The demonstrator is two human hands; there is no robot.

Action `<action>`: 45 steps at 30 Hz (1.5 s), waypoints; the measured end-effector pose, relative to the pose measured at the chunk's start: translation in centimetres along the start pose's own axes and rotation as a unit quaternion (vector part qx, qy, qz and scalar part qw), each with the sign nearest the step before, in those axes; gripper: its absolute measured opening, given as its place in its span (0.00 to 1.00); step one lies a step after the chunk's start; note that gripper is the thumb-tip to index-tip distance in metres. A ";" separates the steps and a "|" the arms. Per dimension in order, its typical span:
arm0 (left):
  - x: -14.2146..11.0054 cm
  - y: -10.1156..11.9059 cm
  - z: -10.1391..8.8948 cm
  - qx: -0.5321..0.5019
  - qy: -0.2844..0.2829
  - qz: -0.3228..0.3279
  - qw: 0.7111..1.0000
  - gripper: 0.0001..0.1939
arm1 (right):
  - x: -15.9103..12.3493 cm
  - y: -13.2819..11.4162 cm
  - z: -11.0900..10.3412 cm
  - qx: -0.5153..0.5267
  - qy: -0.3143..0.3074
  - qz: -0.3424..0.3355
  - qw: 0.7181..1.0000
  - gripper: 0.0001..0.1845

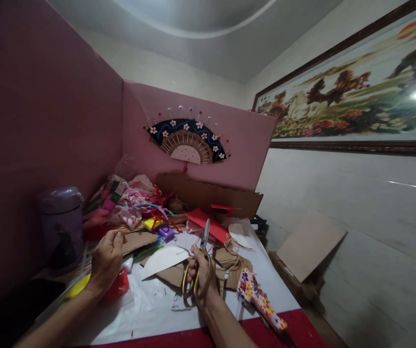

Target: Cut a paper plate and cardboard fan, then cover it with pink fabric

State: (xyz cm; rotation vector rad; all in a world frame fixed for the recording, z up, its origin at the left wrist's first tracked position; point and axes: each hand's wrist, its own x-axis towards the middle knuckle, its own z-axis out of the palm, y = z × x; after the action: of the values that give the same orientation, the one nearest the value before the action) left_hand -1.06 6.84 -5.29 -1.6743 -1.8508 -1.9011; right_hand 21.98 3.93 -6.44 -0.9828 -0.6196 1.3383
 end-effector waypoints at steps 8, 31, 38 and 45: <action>1.3 -0.2 -0.6 0.011 0.032 -0.050 0.998 0.12 | -0.1 0.0 -0.3 0.011 -0.009 0.006 1.000 0.24; -0.3 0.3 -0.5 0.347 -0.191 0.150 0.906 0.14 | -0.2 -0.4 -0.1 0.011 -0.011 0.002 1.000 0.22; 0.1 1.8 -1.6 0.134 -0.009 0.386 0.913 0.14 | -0.2 -0.8 0.0 0.028 -0.029 -0.027 0.999 0.27; -2.2 3.3 -0.6 0.058 -0.126 0.451 0.882 0.18 | -0.9 -0.7 0.3 0.071 -0.111 -0.063 0.989 0.25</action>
State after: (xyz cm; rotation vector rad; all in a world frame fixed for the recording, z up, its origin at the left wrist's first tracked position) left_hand 1.63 4.01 -4.21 -2.2343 -0.8663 -1.1878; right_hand 21.94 3.13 -5.55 -0.6735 -0.7314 1.3681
